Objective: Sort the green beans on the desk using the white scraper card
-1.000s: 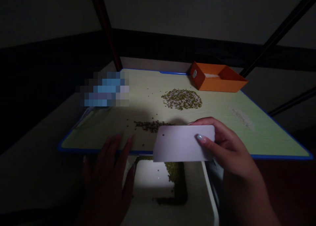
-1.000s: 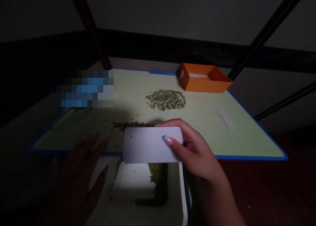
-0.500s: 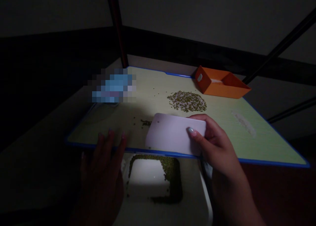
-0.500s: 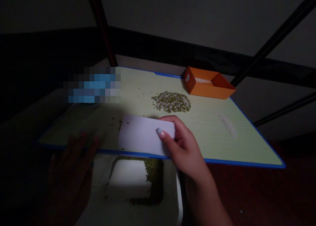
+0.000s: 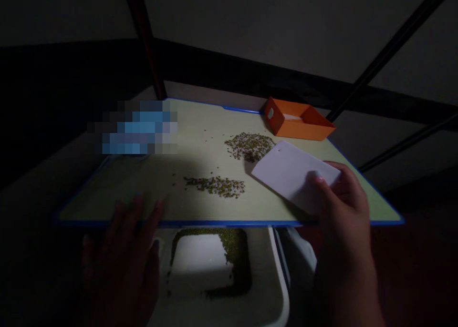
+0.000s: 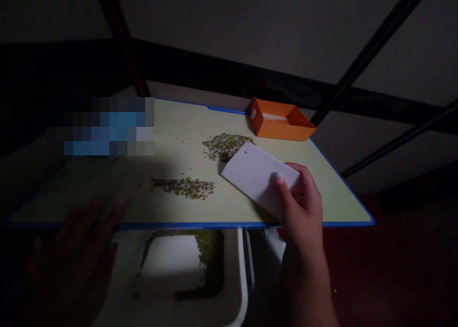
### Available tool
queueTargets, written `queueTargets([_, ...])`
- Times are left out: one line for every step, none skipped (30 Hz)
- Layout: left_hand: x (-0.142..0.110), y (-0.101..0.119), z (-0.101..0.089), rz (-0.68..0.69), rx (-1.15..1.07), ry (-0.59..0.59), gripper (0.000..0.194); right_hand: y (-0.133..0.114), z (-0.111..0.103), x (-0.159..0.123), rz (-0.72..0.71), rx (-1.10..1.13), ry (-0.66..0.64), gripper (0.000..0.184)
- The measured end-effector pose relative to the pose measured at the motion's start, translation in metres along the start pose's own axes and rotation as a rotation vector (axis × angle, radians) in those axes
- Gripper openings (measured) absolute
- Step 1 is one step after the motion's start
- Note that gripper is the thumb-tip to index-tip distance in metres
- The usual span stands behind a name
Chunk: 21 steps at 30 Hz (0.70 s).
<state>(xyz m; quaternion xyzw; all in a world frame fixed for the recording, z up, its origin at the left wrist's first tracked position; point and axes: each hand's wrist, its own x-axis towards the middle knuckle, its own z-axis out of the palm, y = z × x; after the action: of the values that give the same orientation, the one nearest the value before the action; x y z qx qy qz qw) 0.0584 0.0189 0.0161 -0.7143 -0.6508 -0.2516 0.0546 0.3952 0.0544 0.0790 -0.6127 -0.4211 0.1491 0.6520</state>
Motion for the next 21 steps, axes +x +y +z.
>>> queueTargets([0.001,0.000,0.001,0.007,-0.001,0.006,0.069,0.003,-0.001,0.003,0.001,-0.033,0.018,0.025])
queueTargets([0.002,0.001,0.001,0.016,-0.003,0.011,0.069,0.006,0.000,0.006,-0.005,-0.040,0.005,0.023])
queueTargets([0.003,0.003,0.001,0.029,-0.005,0.010,0.070,0.008,0.002,0.008,-0.016,-0.030,-0.023,0.021])
queueTargets([0.004,0.004,0.000,0.035,-0.008,0.008,0.070,0.009,0.004,0.009,-0.037,-0.011,-0.071,0.018])
queueTargets([0.004,0.007,-0.001,0.035,-0.012,0.005,0.070,0.009,0.008,0.010,-0.059,0.014,-0.118,0.015])
queueTargets([0.005,0.009,-0.003,0.031,-0.015,-0.007,0.070,0.008,0.011,0.010,-0.070,0.029,-0.150,0.014])
queueTargets([0.005,0.011,-0.005,0.023,-0.018,-0.020,0.069,0.007,0.015,0.011,-0.070,0.039,-0.186,0.012])
queueTargets([0.006,0.013,-0.006,0.016,-0.017,-0.035,0.069,0.005,0.018,0.012,-0.064,0.048,-0.221,0.011])
queueTargets([0.006,0.015,-0.007,0.016,-0.012,-0.046,0.069,0.004,0.021,0.013,-0.054,0.059,-0.255,0.011])
queueTargets([0.007,0.015,-0.008,0.016,-0.008,-0.053,0.069,0.003,0.023,0.014,-0.044,0.074,-0.286,0.010])
queueTargets([0.008,0.016,-0.009,0.016,-0.004,-0.060,0.068,0.003,0.024,0.015,-0.035,0.094,-0.312,0.010])
queueTargets([0.008,0.016,-0.009,0.015,-0.002,-0.065,0.068,0.003,0.023,0.016,-0.027,0.116,-0.332,0.010])
queueTargets([0.009,0.015,-0.009,0.014,-0.001,-0.069,0.068,0.004,0.022,0.016,-0.021,0.137,-0.349,0.009])
queueTargets([0.009,0.014,-0.009,0.012,0.000,-0.073,0.068,0.005,0.020,0.016,-0.016,0.155,-0.364,0.009])
queueTargets([0.009,0.014,-0.009,0.011,-0.001,-0.076,0.068,0.005,0.018,0.016,-0.013,0.169,-0.374,0.009])
queueTargets([0.009,0.013,-0.008,0.013,-0.001,-0.080,0.068,0.006,0.015,0.016,-0.009,0.181,-0.385,0.008])
queueTargets([0.009,0.013,-0.008,0.018,-0.004,-0.081,0.068,0.006,0.012,0.016,-0.008,0.189,-0.392,0.008])
queueTargets([0.009,0.013,-0.008,0.025,-0.008,-0.075,0.068,0.007,0.008,0.015,-0.008,0.194,-0.393,0.007])
queueTargets([0.009,0.013,-0.008,0.033,-0.013,-0.066,0.069,0.006,0.005,0.015,-0.009,0.197,-0.388,0.007])
queueTargets([0.009,0.013,-0.008,0.040,-0.017,-0.058,0.069,0.006,0.002,0.014,-0.010,0.199,-0.379,0.007])
queueTargets([0.009,0.012,-0.008,0.044,-0.016,-0.054,0.069,0.006,-0.002,0.014,-0.010,0.203,-0.370,0.007])
